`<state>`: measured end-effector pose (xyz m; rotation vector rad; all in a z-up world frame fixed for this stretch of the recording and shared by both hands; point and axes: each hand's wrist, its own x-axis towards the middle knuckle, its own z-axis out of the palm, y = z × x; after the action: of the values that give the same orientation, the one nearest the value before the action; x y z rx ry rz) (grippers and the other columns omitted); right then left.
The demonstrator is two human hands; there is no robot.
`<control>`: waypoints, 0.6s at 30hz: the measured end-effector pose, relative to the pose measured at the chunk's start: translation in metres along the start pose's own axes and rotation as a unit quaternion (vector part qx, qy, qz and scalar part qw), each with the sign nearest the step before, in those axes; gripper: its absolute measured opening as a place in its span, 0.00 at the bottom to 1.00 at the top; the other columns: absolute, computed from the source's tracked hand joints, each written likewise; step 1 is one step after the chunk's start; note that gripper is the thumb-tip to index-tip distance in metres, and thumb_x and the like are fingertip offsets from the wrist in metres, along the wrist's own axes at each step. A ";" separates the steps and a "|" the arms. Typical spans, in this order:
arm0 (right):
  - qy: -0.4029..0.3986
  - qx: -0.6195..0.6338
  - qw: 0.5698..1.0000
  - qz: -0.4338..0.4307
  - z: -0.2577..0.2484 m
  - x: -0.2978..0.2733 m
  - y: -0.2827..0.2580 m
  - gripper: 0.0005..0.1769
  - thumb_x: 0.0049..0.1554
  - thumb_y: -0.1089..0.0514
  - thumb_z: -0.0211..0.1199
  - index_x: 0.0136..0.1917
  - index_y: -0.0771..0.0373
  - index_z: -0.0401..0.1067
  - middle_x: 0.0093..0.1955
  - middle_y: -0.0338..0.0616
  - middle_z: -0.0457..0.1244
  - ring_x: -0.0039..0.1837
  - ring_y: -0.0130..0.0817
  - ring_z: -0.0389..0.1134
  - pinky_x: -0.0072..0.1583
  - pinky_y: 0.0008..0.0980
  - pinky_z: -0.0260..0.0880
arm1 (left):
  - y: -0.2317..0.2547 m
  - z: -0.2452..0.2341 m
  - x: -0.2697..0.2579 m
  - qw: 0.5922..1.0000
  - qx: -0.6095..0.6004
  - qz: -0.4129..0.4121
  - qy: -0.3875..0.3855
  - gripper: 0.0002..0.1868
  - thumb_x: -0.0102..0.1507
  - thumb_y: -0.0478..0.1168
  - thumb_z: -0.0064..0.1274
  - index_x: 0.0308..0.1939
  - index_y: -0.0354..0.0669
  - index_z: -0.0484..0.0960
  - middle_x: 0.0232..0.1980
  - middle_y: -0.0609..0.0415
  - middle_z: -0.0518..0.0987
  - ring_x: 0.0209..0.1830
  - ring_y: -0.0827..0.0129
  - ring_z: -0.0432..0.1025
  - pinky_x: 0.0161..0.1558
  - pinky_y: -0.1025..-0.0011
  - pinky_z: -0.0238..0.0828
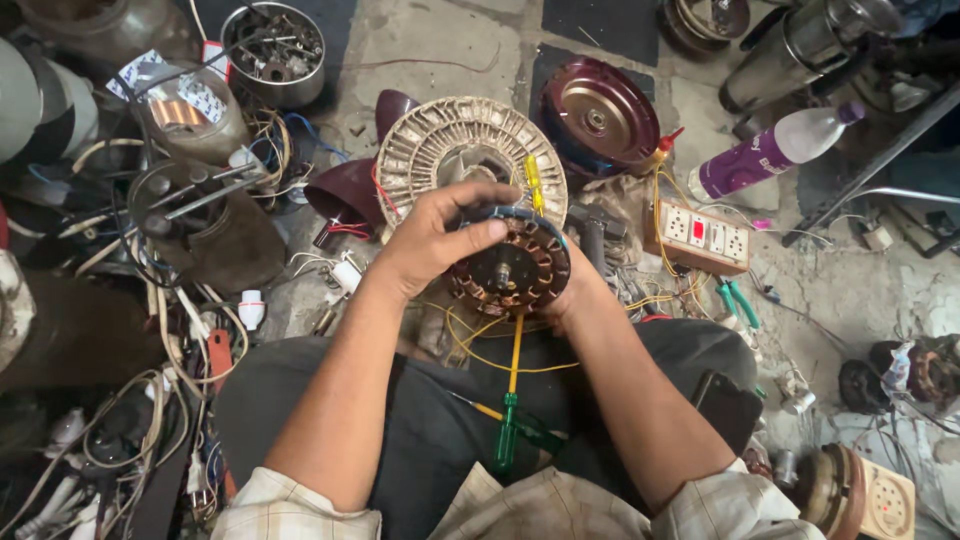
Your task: The person works on a disassembled electric motor stator, using a screwdriver to adjust wires and a multimeter to test connections. They also use pliers to strip wire insulation and connect a rotor to the stator.
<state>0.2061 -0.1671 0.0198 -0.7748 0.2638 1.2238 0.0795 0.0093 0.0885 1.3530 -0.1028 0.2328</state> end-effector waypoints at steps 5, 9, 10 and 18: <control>0.093 -0.082 0.992 0.026 0.015 -0.007 -0.009 0.17 0.61 0.50 0.50 0.53 0.60 0.76 0.49 0.53 0.72 0.46 0.48 0.73 0.45 0.53 0.75 | -0.005 0.002 0.001 0.993 -0.092 -0.052 0.043 0.17 0.66 0.37 0.59 0.58 0.38 0.84 0.53 0.53 0.83 0.52 0.73 0.76 0.57 0.72 0.75; 0.047 -0.064 0.997 0.021 0.016 -0.004 -0.013 0.17 0.62 0.49 0.51 0.53 0.61 0.74 0.49 0.51 0.70 0.47 0.46 0.72 0.46 0.50 0.75 | -0.005 0.003 0.002 0.992 -0.103 -0.044 0.053 0.17 0.65 0.37 0.59 0.57 0.37 0.85 0.53 0.52 0.84 0.52 0.71 0.78 0.57 0.71 0.76; 0.052 -0.098 0.994 -0.003 0.012 -0.005 -0.018 0.17 0.64 0.49 0.51 0.54 0.61 0.74 0.49 0.51 0.70 0.47 0.45 0.72 0.47 0.49 0.74 | -0.007 0.002 0.001 0.994 -0.093 -0.030 0.052 0.17 0.64 0.37 0.60 0.57 0.37 0.85 0.54 0.53 0.84 0.54 0.71 0.78 0.58 0.71 0.76; 0.069 -0.405 0.877 -0.251 -0.044 0.013 -0.086 0.16 0.72 0.47 0.52 0.59 0.62 0.69 0.52 0.45 0.65 0.53 0.37 0.68 0.54 0.42 0.71 | -0.047 -0.006 0.014 0.962 0.215 0.162 0.054 0.24 0.60 0.41 0.69 0.60 0.54 0.84 0.59 0.56 0.85 0.62 0.65 0.78 0.71 0.63 0.66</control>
<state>0.2989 -0.1977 0.0145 -1.5487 -0.3601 0.7475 0.1034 0.0070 0.0451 1.7502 -0.1912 0.6328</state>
